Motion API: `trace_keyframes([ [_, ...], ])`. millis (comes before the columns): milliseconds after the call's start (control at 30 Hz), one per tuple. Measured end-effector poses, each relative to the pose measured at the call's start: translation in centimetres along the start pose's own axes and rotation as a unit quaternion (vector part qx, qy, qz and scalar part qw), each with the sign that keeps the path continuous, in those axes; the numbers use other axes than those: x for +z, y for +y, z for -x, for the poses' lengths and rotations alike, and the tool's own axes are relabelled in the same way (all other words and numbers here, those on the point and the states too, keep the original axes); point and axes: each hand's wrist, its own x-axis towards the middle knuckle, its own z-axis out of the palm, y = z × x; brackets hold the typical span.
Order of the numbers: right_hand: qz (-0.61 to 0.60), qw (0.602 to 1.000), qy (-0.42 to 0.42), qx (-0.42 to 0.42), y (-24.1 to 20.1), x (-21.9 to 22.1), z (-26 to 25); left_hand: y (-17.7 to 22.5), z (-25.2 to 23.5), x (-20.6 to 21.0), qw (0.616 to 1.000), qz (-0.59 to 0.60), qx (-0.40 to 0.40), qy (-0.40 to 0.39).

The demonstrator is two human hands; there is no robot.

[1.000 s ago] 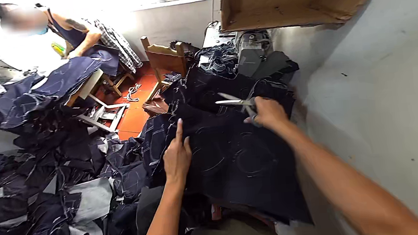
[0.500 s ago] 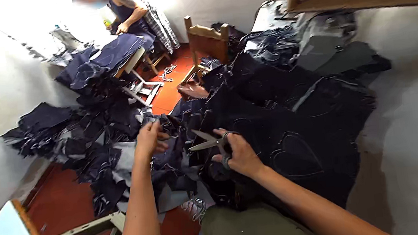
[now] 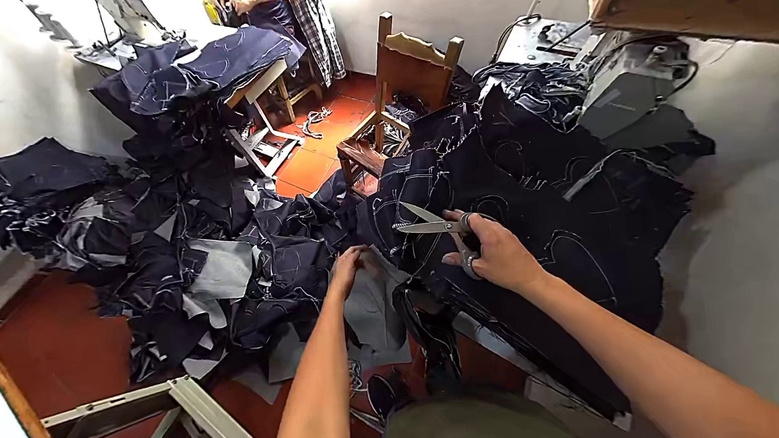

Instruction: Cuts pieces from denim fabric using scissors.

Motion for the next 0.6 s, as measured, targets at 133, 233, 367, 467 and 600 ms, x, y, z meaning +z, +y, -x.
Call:
trace_keyframes([
  [133, 0.013, 1.0, -0.005, 0.024, -0.8, -0.3, -0.2, 1.2, -0.7, 0.5, 0.94, -0.328, -0.068, -0.062],
  [233, 0.01, 0.999, -0.004, 0.051, -1.4, -0.6, -0.6, 1.1, -2.8, 1.3, 0.922, -0.378, 0.027, -0.077],
  [367, 0.022, 0.999, -0.007, 0.044, -1.2, -0.3, -0.4, 1.3, 0.4, 0.1, 0.868, -0.479, 0.102, -0.083],
  [467, 0.0, 0.999, 0.009, 0.051, -1.2, -0.1, -0.7, 3.2, 8.6, -1.4, 0.805, -0.524, 0.107, -0.257],
  [600, -0.024, 0.998, 0.014, 0.053, -0.6, 0.5, -0.3, 3.9, 10.3, 1.1, 0.827, -0.481, 0.047, -0.287],
])
